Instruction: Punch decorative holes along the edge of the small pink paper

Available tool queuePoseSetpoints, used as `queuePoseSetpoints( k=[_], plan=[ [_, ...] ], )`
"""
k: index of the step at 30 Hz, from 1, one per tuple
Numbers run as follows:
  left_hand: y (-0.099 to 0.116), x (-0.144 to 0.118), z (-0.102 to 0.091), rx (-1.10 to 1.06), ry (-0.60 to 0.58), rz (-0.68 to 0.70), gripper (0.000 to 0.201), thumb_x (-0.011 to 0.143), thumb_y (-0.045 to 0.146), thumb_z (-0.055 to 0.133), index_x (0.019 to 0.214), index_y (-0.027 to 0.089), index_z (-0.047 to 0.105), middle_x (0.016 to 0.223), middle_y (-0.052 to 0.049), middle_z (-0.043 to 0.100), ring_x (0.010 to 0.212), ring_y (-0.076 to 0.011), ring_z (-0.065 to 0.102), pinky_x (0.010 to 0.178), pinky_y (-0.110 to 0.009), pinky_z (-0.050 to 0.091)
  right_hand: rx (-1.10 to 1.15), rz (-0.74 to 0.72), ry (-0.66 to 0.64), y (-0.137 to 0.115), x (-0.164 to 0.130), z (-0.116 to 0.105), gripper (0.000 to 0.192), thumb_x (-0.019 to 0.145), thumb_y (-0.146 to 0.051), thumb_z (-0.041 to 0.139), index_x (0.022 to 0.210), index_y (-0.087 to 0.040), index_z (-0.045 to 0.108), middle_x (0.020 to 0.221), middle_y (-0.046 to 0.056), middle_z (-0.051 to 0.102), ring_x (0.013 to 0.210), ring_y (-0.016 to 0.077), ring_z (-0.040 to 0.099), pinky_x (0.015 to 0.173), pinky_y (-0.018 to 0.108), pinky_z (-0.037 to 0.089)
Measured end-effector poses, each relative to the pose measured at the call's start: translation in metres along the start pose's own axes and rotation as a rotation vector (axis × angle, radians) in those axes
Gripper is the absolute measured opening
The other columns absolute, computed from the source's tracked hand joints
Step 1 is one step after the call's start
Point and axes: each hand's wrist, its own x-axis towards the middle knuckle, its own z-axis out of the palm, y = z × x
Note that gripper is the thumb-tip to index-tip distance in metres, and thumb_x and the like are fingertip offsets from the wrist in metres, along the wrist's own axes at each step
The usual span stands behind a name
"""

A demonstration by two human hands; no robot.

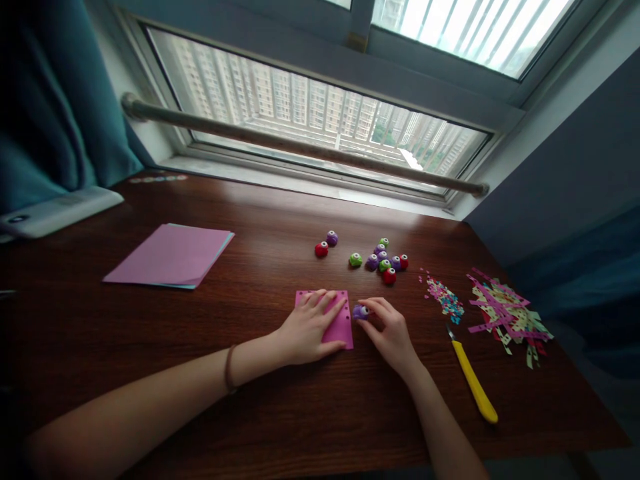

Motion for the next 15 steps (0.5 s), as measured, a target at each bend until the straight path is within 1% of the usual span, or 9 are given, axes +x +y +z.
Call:
queuePoseSetpoints(
  k=[5, 9, 15],
  plan=[
    [-0.0001, 0.0003, 0.0029, 0.014, -0.019, -0.007, 0.078, 0.078, 0.065, 0.040, 0.138, 0.017, 0.024, 0.140, -0.013, 0.032, 0.128, -0.0321, 0.028, 0.106, -0.046, 0.019, -0.076, -0.025, -0.020, -0.0003, -0.0049, -0.0002, 0.026, 0.080, -0.022, 0.057, 0.105, -0.022, 0.060, 0.100, 0.006, 0.056, 0.092, 0.0173, 0.056, 0.079, 0.029, 0.049],
    [-0.0006, 0.0005, 0.0039, 0.012, -0.030, -0.011, 0.078, 0.078, 0.065, 0.040, 0.139, 0.019, 0.022, 0.141, -0.012, 0.031, 0.129, -0.0314, 0.027, 0.106, -0.046, 0.019, -0.082, -0.004, -0.073, 0.0004, -0.0040, -0.0041, 0.022, 0.079, -0.021, 0.058, 0.101, -0.022, 0.061, 0.098, 0.005, 0.057, 0.092, 0.0173, 0.056, 0.082, 0.029, 0.048],
    [0.0001, 0.0003, 0.0038, 0.006, -0.035, -0.015, 0.079, 0.078, 0.066, 0.039, 0.139, 0.019, 0.022, 0.141, -0.012, 0.031, 0.129, -0.0314, 0.026, 0.107, -0.046, 0.018, -0.076, 0.001, -0.112, 0.0010, -0.0057, -0.0024, 0.025, 0.077, -0.024, 0.061, 0.102, -0.023, 0.061, 0.098, 0.005, 0.058, 0.092, 0.0178, 0.056, 0.082, 0.029, 0.047]
  ],
)
